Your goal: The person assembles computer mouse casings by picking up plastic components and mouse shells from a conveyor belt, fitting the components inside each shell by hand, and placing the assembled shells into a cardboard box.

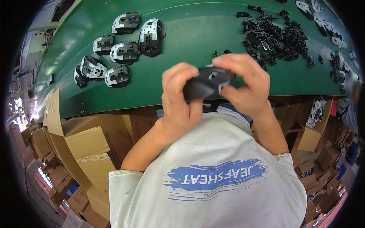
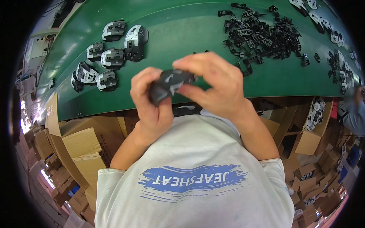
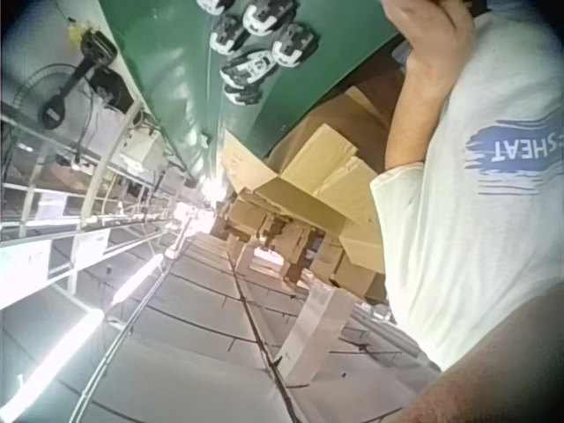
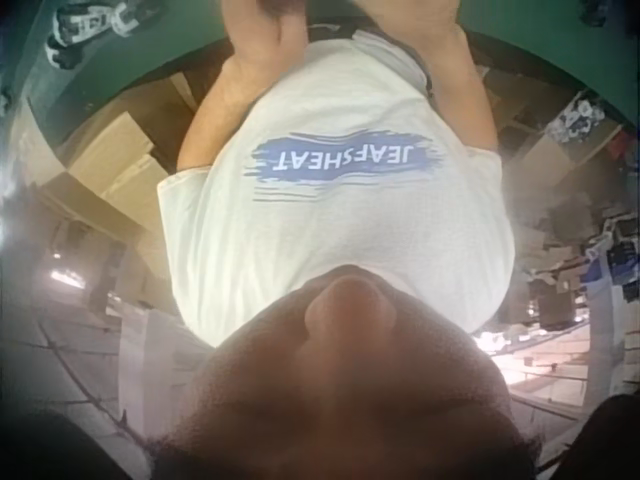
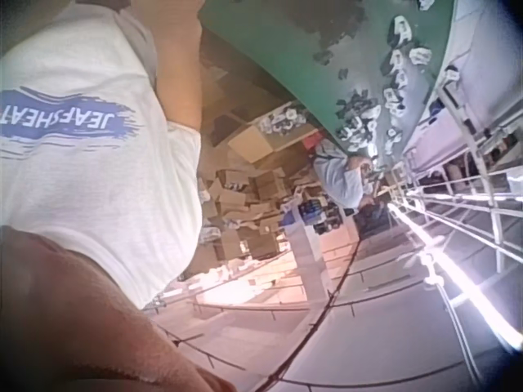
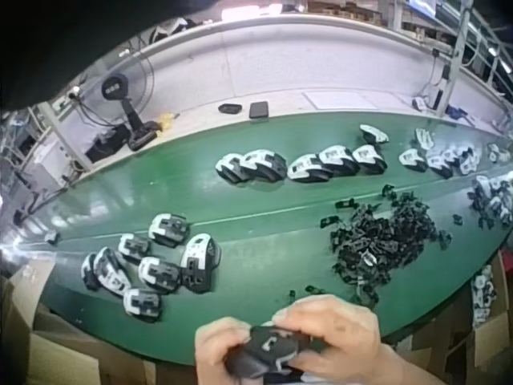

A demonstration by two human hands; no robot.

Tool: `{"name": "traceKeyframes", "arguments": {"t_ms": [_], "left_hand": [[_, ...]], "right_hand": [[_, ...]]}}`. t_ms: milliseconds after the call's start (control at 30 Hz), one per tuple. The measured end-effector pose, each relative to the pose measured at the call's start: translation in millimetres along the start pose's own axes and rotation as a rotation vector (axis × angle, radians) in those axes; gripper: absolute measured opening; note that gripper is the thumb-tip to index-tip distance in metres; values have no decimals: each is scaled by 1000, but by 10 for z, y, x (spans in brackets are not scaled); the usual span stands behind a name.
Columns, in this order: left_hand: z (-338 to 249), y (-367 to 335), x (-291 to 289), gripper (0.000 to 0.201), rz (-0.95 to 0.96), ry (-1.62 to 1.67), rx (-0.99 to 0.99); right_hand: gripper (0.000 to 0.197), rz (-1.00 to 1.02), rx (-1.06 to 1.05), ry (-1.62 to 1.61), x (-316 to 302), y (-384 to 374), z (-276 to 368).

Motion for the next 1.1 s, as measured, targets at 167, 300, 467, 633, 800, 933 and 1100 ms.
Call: {"name": "traceKeyframes", "arguments": {"t_ms": [167,300,467,633,800,933,1100], "left_hand": [[-81,177,-60,58,-74,-90,84],[-126,228,-235,54,-128,-147,63],[-119,640,-1485,49,-599,-123,-357],[-392,1560,-3992,68,-1101,-696,-770],[166,3320,-5541,68,-980,-68,-1337],[506,3346,-5739,66,-803,-362,-1393],[527,3267,-5821,62,-556,-869,-1417]], "right_hand": [[51,-48,-213,-32,103,47,16],[49,91,-241,21,100,-81,90],[46,93,-59,-7,-84,-76,-22],[29,159,422,252,-587,207,-486],[30,498,245,461,-351,245,-531],[31,563,227,570,-298,258,-576],[26,380,161,480,-310,241,-605]]}}
Point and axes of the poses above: each hand's wrist, its own y-axis away from the middle knuckle, its own x-axis out of the palm, z = x × y, the point moved 4 cm from there along -y, towards the middle knuckle, and after that the axes turned 14 degrees about -x, right-handed, at the moved point
